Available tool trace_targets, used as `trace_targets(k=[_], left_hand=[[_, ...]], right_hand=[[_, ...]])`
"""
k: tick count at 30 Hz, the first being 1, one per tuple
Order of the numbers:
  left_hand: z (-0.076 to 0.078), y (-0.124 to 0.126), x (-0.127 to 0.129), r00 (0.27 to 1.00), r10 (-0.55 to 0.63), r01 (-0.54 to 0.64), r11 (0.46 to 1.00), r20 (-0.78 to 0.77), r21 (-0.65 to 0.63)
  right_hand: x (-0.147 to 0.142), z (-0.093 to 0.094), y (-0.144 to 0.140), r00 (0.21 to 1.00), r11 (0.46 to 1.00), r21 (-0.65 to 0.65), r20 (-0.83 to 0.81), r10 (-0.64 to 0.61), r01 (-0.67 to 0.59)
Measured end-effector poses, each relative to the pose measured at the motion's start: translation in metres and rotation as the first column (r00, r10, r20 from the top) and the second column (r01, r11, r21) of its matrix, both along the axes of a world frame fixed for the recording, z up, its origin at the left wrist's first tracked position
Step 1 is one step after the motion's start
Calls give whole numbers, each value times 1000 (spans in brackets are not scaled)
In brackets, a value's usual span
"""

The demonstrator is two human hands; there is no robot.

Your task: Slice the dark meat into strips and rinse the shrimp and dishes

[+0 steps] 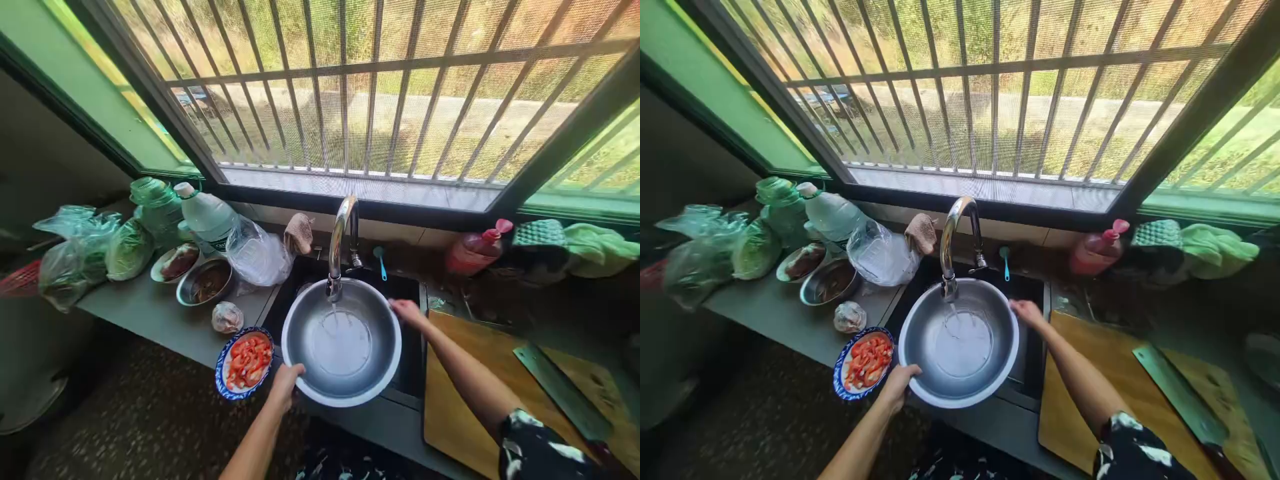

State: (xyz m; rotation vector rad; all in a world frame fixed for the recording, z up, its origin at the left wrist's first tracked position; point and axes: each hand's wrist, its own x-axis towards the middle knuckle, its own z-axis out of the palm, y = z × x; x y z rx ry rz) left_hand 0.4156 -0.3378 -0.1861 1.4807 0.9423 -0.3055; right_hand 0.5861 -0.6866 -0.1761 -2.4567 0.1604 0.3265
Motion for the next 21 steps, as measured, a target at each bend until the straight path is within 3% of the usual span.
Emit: trace_targets(k=[4, 7, 10, 14, 16, 18, 21], left_hand=[[-3, -13, -8, 997, 74, -74, 997, 15, 5], [-6, -18, -16, 994, 108, -109, 994, 21, 19], [-7, -20, -23, 990, 135, -136, 990, 36, 24], [-4, -19, -28, 991, 120, -121, 992, 61, 23], [-3, -18, -28, 990, 120, -122, 992, 70, 20], [-2, -17, -28, 991, 110, -111, 994, 77, 9], [-2, -17, -28, 993, 86, -87, 996, 86, 8]], right_hand=[[77, 31, -54, 970, 959, -216, 198, -143, 186], [119, 38, -83, 965, 838, -513, 253, -61, 188], [135, 36, -94, 981, 753, -653, 182, 58, 77], [133, 52, -102, 972, 722, -690, 202, 119, 56], [128, 70, -104, 961, 743, -666, 242, 133, 65], [116, 86, -100, 945, 801, -586, 315, 82, 126], [75, 85, -71, 941, 876, -433, 331, -64, 212]])
